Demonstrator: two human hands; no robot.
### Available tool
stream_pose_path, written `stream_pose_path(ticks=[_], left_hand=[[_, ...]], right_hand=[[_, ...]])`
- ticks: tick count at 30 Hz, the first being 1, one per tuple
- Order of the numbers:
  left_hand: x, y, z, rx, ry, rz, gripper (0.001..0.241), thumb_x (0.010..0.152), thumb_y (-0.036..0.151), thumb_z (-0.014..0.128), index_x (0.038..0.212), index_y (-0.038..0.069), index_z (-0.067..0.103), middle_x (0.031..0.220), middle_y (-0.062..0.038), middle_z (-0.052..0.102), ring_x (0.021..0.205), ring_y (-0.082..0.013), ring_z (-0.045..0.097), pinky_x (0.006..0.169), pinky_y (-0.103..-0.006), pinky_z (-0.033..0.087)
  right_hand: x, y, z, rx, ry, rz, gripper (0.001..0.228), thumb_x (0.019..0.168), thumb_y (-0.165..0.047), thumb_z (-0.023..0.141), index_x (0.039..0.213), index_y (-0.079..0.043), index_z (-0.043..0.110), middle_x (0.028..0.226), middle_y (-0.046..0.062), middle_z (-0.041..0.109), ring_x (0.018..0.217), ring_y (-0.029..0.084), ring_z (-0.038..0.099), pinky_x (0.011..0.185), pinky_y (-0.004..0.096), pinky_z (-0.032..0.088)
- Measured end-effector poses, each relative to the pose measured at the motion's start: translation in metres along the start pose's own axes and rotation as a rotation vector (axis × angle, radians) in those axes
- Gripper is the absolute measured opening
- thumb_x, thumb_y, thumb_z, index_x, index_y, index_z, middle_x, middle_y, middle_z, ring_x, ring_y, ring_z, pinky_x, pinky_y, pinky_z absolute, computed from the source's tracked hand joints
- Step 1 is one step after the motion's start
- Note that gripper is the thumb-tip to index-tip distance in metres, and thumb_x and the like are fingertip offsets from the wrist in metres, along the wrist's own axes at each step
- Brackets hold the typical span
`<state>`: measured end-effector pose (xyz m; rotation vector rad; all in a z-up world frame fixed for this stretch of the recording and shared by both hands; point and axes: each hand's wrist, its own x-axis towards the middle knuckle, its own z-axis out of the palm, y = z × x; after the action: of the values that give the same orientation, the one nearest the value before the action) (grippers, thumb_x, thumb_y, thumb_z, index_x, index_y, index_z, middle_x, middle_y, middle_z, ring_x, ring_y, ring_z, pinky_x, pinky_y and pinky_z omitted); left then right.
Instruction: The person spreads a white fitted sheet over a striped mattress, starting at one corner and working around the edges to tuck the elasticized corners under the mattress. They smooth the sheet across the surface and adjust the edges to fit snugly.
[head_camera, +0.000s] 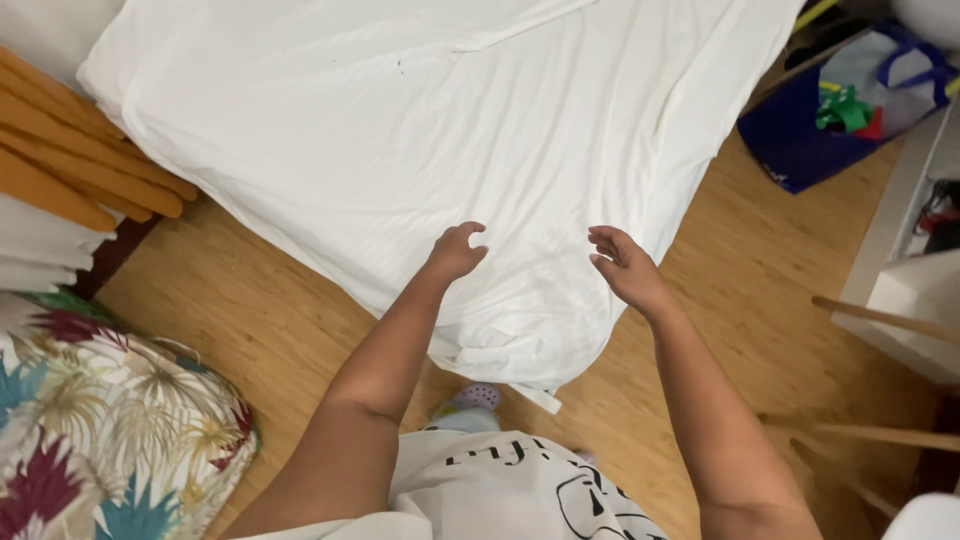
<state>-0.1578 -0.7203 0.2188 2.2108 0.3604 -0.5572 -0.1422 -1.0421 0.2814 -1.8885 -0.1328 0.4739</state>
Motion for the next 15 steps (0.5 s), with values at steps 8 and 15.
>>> stream_pose_path(ticks=[8,15], left_hand=[[-0.032,0.055,0.086,-0.102,0.214,-0.048,0.058,0.090,0.031,0.072,0.144,0.019,0.054,0.149,-0.017,0.047,0.135,-0.0334,0.051,0.109,-0.0434,0.047],[-0.044,0.125,0.175,-0.159,0.503,0.146,0.054,0.090,0.029,0.072,0.140,0.016,0.057,0.148,-0.018,0.051,0.141,-0.0354,0.046,0.114,-0.0447,0.041]], right_hand=[[-0.001,0.046,-0.101,-0.048,-0.123,-0.088,0.046,0.097,-0.006,0.060,0.143,-0.004,0.050,0.148,0.011,0.056,0.141,0.024,0.052,0.112,0.035,0.047],[-0.015,0.061,-0.193,-0.181,-0.206,-0.149,0.061,0.094,-0.022,0.069,0.149,-0.011,0.045,0.158,0.013,0.045,0.149,0.030,0.039,0.113,0.043,0.042]])
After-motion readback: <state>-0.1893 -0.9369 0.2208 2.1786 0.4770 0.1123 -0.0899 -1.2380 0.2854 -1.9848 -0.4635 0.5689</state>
